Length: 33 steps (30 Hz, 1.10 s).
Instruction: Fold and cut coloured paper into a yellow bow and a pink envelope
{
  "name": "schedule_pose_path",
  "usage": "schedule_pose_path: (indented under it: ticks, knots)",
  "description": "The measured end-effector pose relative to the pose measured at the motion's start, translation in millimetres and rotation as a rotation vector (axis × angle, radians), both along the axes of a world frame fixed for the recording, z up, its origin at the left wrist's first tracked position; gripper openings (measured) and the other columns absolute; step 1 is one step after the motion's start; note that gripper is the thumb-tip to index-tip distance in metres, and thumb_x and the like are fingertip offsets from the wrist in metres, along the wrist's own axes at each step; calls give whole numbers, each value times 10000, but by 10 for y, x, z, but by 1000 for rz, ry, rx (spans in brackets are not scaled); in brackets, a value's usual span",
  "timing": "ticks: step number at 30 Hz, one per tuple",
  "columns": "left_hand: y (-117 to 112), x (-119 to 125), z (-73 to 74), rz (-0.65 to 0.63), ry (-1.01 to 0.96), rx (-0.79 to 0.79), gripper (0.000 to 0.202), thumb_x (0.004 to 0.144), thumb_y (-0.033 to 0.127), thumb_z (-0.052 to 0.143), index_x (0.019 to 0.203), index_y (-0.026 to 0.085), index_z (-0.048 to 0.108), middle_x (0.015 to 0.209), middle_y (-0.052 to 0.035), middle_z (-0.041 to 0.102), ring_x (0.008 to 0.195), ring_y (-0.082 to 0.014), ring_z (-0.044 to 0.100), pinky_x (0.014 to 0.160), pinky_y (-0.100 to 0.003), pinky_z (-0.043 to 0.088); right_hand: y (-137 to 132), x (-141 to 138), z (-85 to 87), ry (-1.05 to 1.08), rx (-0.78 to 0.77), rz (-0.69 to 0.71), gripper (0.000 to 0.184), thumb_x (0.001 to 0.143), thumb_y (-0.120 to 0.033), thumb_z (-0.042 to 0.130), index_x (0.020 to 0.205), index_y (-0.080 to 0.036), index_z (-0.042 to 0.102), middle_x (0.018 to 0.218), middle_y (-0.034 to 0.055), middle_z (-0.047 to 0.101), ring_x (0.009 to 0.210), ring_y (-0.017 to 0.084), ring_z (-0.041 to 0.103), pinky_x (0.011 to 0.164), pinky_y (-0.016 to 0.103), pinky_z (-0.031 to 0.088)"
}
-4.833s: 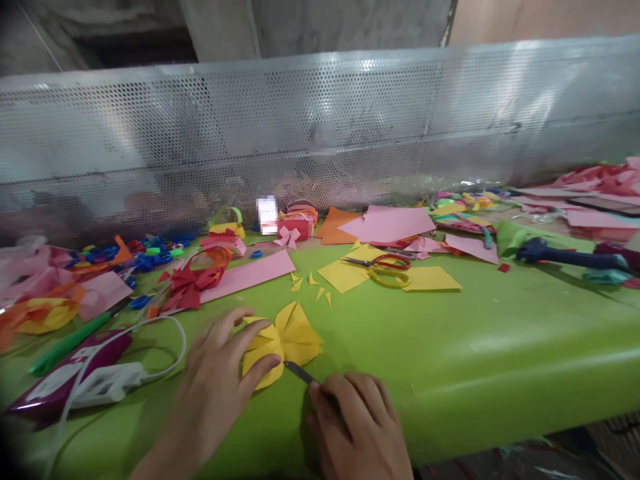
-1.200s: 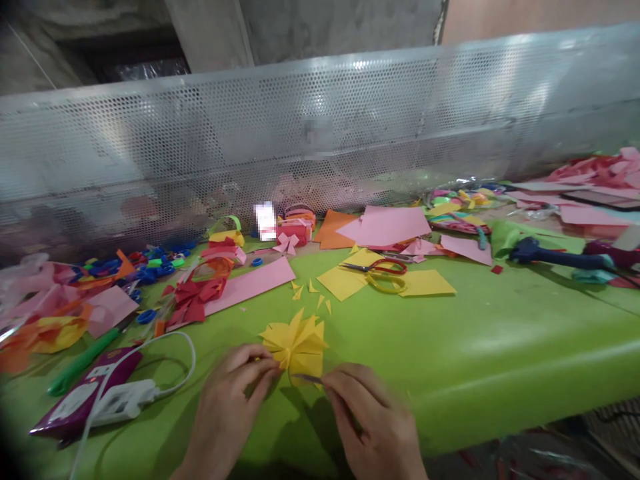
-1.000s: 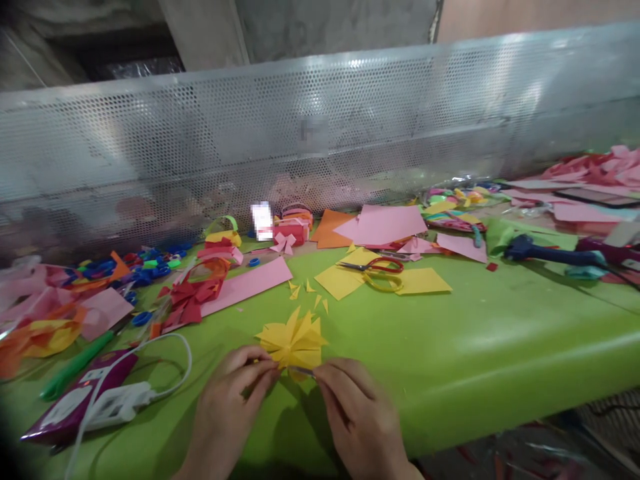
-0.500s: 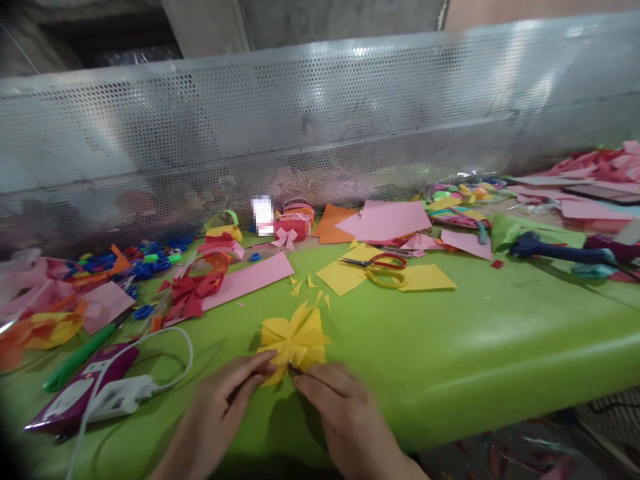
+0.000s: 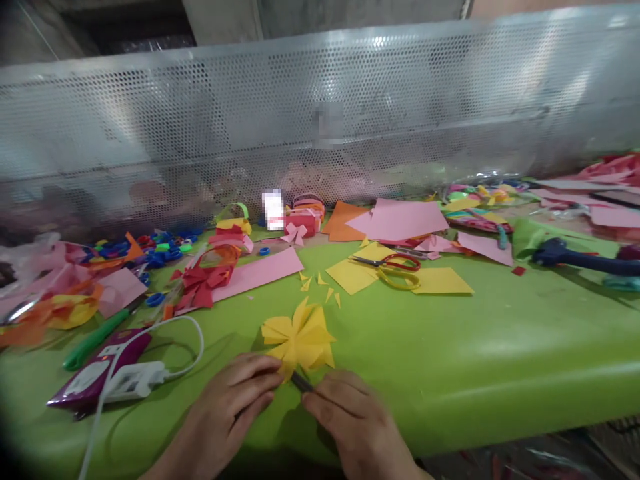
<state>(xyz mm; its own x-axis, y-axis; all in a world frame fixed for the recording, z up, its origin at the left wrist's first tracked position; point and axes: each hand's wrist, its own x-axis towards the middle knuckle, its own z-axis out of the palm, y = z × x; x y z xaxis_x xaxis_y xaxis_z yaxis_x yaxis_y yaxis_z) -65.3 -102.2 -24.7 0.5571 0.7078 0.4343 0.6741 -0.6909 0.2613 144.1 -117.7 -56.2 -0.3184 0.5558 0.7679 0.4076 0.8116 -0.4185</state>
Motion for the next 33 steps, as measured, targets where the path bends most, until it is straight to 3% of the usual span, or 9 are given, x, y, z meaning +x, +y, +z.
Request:
schedule_pose_path:
  ticks: [6,8,11,13,18,21,28,33]
  knots:
    - [6,-66,-15,-19,135,-36,274,871,233,480,1113,201,603,1114,-61,652,1041,-197,574,883,-345,498,-13,-22,56,-52,48,35,337,947,-161,323,940,-113,656,766,84,676,780,148,623,732,231,531]
    - [28,-93,3,-24,181,-82,322,850,367,523,1123,216,604,1132,-60,644,1069,-230,549,890,-389,487,-8,-57,53,-31,0,25,329,934,-123,328,925,-117,657,765,83,670,760,150,615,717,239,525]
    - [54,-150,23,-39,218,-156,642,678,648,570,1168,233,586,1189,-87,605,1113,-286,504,905,-444,463,17,-96,47,-23,-88,61,273,907,-93,381,917,-125,652,750,71,656,720,147,596,668,239,517]
    - [58,-184,25,-39,228,-213,777,580,731,567,1194,255,568,1235,-98,564,1136,-308,476,913,-468,446,44,-95,59,-29,-118,86,252,887,-73,405,925,-131,648,755,66,657,706,145,588,648,241,510]
    - [35,-204,11,16,208,-311,804,540,746,588,1204,294,553,1285,-93,500,1173,-322,425,934,-499,406,92,-23,159,-148,-82,127,304,826,-45,413,1007,-158,629,836,59,696,763,155,612,708,263,514]
    - [32,-198,14,11,191,-327,799,537,740,598,1192,285,566,1261,-94,511,1166,-318,419,940,-491,394,72,-6,187,-214,-36,57,331,824,-54,410,1069,-153,610,930,70,702,850,148,628,795,251,502]
    - [32,-161,73,-14,200,-311,766,554,687,651,1201,289,549,1178,-59,549,1100,-274,435,921,-413,382,19,-98,39,-335,168,-147,301,905,-282,460,1143,-145,586,975,25,714,884,178,637,803,288,499]
    - [9,-93,111,61,237,-304,771,439,615,757,1116,287,588,1137,-19,564,1076,-271,429,911,-400,347,3,-96,-53,-311,254,-112,266,928,-264,440,1076,-132,617,966,22,718,949,156,631,895,250,474]
